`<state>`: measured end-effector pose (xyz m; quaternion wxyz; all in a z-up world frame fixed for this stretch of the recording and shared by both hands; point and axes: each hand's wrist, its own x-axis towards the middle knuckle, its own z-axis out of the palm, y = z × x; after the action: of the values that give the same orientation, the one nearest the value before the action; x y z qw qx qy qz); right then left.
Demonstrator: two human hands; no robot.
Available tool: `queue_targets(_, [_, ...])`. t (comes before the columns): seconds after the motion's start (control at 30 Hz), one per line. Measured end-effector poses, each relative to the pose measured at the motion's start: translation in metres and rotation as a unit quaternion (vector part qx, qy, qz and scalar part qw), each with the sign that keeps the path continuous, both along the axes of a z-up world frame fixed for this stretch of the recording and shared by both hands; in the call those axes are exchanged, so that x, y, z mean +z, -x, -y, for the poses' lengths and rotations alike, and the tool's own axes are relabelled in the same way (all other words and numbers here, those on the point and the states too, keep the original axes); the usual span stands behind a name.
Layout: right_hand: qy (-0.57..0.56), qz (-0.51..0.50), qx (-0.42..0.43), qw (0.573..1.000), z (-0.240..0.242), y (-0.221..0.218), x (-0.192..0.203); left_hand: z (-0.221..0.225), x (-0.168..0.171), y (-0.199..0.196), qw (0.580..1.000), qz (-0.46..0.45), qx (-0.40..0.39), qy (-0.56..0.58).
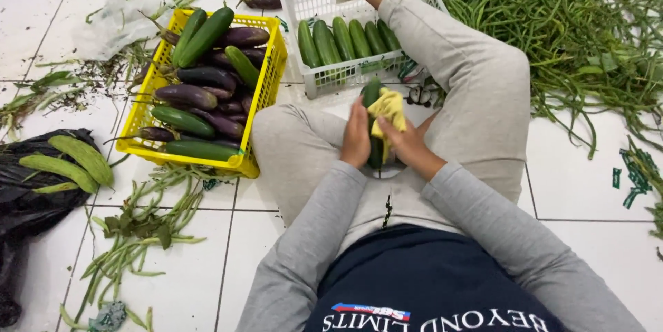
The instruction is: Cleaning cucumbers by wiping them with a cloth and sorting them into a crate.
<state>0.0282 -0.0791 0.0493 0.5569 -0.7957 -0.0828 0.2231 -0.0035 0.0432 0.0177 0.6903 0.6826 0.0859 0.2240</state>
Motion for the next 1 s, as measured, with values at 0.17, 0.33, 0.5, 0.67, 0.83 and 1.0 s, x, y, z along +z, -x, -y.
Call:
queue_targets(0.17, [-0.177, 0.078, -0.107, 0.975, 0.013, 0.001, 0.039, 0.013, 0.018, 0.019, 0.990, 0.002, -0.140, -0.015])
queue_targets(0.33, [-0.131, 0.078, -0.029, 0.988, 0.026, 0.035, 0.037, -0.002, 0.034, 0.010, 0.998, 0.023, -0.049, 0.015])
queue_targets(0.5, [-0.165, 0.088, 0.123, 0.975, 0.041, 0.063, 0.035, -0.001, 0.049, 0.009, 0.994, 0.079, -0.023, 0.073])
queue_targets(0.67, [-0.134, 0.141, -0.010, 0.981, 0.048, 0.038, 0.046, 0.029, 0.084, 0.027, 0.992, 0.069, -0.100, 0.030])
queue_targets(0.83, [-0.169, 0.125, -0.062, 0.976, 0.047, 0.048, 0.060, 0.022, 0.092, 0.031, 0.984, 0.065, -0.145, 0.079])
queue_targets(1.0, [-0.171, 0.141, 0.003, 0.975, 0.055, 0.089, 0.070, 0.007, 0.096, 0.030, 0.981, 0.092, -0.089, 0.148])
